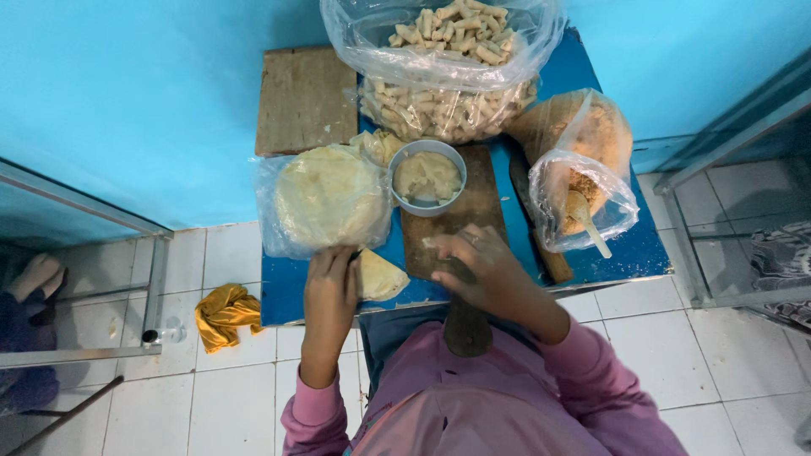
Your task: The person sits at a low table and wraps portions of dough filling in thin square pastry wrappers, folding them into rolls by hand. The finished rolls are placed into a large plastic bag already filled with similar rolls, and the person repeats the wrapping cycle throughout the clip.
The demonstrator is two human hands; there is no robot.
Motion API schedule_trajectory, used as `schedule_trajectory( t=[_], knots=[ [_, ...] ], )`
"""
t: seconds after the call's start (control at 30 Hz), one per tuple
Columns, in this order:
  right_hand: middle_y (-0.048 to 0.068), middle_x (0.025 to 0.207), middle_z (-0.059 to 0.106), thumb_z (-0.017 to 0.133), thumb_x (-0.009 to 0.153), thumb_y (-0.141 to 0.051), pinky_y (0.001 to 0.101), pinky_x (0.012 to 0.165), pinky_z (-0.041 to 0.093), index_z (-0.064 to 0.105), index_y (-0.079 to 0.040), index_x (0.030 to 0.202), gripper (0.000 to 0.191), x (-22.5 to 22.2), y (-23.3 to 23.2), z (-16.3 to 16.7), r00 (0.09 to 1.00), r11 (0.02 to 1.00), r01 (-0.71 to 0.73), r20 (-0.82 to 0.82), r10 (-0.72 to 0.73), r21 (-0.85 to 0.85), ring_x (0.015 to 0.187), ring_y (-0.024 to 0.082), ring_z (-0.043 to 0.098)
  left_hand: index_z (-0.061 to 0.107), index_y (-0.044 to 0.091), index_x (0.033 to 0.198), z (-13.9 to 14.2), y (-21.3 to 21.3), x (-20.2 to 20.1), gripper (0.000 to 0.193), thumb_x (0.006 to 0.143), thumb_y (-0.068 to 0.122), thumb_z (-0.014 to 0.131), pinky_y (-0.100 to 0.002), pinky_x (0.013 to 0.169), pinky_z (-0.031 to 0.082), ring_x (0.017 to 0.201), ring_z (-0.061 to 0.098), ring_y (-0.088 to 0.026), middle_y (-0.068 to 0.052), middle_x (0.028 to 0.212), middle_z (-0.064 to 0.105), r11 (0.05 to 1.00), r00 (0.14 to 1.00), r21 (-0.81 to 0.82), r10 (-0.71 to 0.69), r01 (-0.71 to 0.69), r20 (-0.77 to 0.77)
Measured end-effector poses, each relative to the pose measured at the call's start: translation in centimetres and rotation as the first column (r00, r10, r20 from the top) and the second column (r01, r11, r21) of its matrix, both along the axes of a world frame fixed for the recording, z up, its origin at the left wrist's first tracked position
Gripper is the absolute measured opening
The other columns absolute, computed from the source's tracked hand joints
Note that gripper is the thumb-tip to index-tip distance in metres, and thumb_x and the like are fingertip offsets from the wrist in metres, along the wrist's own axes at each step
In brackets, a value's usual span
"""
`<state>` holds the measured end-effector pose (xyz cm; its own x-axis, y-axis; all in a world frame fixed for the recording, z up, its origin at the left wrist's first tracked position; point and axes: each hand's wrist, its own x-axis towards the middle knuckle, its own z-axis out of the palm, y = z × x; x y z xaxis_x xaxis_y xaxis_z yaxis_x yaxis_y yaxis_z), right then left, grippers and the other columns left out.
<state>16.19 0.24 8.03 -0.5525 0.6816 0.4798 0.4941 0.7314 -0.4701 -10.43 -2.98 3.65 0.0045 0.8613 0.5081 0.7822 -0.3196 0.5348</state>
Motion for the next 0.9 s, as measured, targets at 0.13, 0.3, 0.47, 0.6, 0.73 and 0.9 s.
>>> schedule_trajectory(
  t=[0.13,0.3,0.47,0.6,0.73,0.9],
  knots=[
    [0.003,0.102,0.069,0.079,0.087,-0.021,0.0419,0.086,0.044,0.058,-0.010,0.132,0.050,0.3,-1.3,-1.9,0.994,0.998,-0.011,-0.112,0.003,-0.068,0.099,0.028,0.061,0.070,-0.004,0.119,0.0,0.2,0.3,0.029,0.092,0.006,0.066,-0.046,0.086,0.050,0.102,0.060,-0.039,-0.019,0.111,0.066,0.998,0.999,-0.053,-0.044,0.043,-0.016],
    [0.002,0.097,0.069,0.080,0.086,-0.019,0.0402,0.085,0.044,0.063,-0.012,0.127,0.045,0.7,-2.4,-2.9,0.991,0.987,0.044,-0.116,-0.063,-0.157,0.096,0.026,0.064,0.068,-0.005,0.122,-0.3,0.4,0.8,0.032,0.092,0.004,0.066,-0.047,0.088,0.049,0.102,0.059,-0.039,-0.020,0.109,0.062,0.998,0.997,-0.020,-0.057,0.056,-0.042],
    [0.001,0.096,0.069,0.079,0.085,-0.017,0.0383,0.084,0.045,0.064,-0.011,0.124,0.042,0.9,-2.9,-2.8,0.988,0.980,0.052,-0.133,-0.078,-0.194,0.093,0.022,0.065,0.069,-0.003,0.117,-0.5,0.2,1.0,0.027,0.091,0.004,0.067,-0.047,0.086,0.050,0.101,0.060,-0.039,-0.019,0.107,0.064,1.000,0.998,0.011,-0.021,0.021,-0.052],
    [0.002,0.097,0.068,0.079,0.086,-0.017,0.0377,0.085,0.045,0.065,-0.011,0.125,0.042,0.9,-2.8,-2.7,0.988,0.978,0.053,-0.134,-0.081,-0.201,0.094,0.022,0.065,0.070,-0.002,0.116,-0.8,0.2,1.1,0.025,0.091,0.004,0.068,-0.047,0.085,0.050,0.099,0.061,-0.038,-0.017,0.105,0.065,1.000,0.999,0.007,-0.003,0.004,-0.044],
    [0.002,0.096,0.068,0.080,0.085,-0.018,0.0377,0.085,0.043,0.066,-0.012,0.122,0.040,0.7,-2.8,-2.9,0.990,0.980,0.068,-0.111,-0.090,-0.188,0.094,0.023,0.063,0.070,-0.002,0.118,-1.2,0.4,1.3,0.027,0.091,0.004,0.068,-0.047,0.086,0.049,0.101,0.060,-0.039,-0.020,0.108,0.064,1.000,0.999,-0.003,0.030,-0.030,-0.011],
    [0.000,0.095,0.068,0.079,0.086,-0.019,0.0370,0.085,0.043,0.066,-0.011,0.125,0.042,0.7,-2.9,-3.2,0.989,0.975,0.070,-0.113,-0.096,-0.213,0.092,0.021,0.063,0.070,-0.002,0.119,-1.9,0.4,1.5,0.030,0.090,0.004,0.069,-0.046,0.084,0.049,0.097,0.058,-0.038,-0.020,0.105,0.063,0.995,0.995,-0.034,0.088,-0.090,-0.050]
  ],
)
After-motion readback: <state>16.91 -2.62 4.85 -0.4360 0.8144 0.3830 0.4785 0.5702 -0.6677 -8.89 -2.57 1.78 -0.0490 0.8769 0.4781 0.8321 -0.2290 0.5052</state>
